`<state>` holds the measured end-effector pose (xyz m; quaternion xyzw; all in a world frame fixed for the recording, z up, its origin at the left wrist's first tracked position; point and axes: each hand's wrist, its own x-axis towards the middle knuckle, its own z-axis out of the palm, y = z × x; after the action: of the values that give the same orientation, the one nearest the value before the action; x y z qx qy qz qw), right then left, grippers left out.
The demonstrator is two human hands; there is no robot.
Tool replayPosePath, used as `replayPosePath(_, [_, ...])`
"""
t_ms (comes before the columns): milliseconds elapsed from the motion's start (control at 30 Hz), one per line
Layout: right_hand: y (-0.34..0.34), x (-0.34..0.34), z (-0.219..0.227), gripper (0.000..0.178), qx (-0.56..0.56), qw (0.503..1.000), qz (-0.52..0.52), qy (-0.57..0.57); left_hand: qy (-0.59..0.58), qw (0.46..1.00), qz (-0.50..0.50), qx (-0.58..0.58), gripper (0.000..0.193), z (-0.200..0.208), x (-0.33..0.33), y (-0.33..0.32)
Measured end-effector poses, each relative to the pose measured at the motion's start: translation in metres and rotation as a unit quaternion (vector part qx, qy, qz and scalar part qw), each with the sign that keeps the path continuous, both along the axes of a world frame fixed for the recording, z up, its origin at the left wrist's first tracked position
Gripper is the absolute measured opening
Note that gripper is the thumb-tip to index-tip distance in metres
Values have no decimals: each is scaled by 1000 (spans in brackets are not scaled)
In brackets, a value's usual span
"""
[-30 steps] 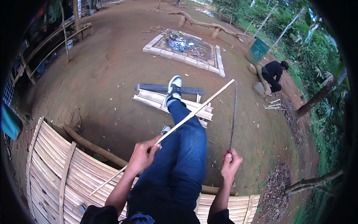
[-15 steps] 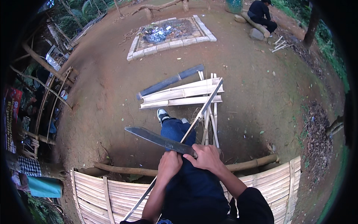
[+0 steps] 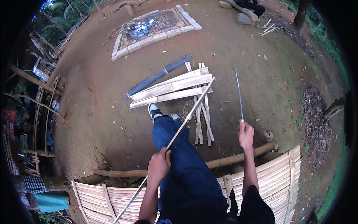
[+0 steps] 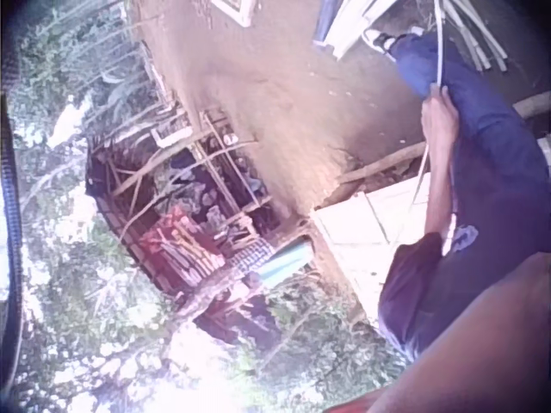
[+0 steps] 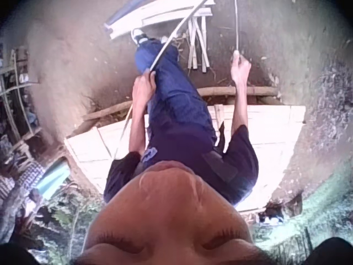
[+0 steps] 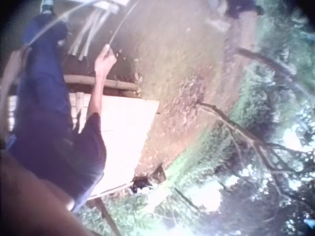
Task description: The person uses a large blade to shave and smooth thin strips of bamboo, holding the strip with one hand and running the blade along its length.
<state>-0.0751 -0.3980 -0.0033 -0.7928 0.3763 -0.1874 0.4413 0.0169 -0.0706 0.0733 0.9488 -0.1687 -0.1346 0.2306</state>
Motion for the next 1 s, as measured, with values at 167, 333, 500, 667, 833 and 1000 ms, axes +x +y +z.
replayPosePath(167, [69,-21,2,40,-26,992,119,-27,13,999,10,-43,21,-11,-1,-16])
replayPosePath(333, [125,5,35,42,-80,958,273,-33,25,999,-5,-22,24,-17,-6,-31])
replayPosePath(500, [138,19,26,51,-152,926,345,14,-28,998,-37,39,21,-44,-17,-34])
replayPosePath(667, [138,20,15,54,-183,919,349,27,-39,997,-52,32,21,-44,-16,-32])
replayPosePath(833, [128,21,8,52,-261,907,329,7,-49,997,-61,19,22,-63,-16,-17])
replayPosePath(1000, [-2,40,-16,65,-191,955,8,225,-22,999,-37,20,21,-42,-24,-15])
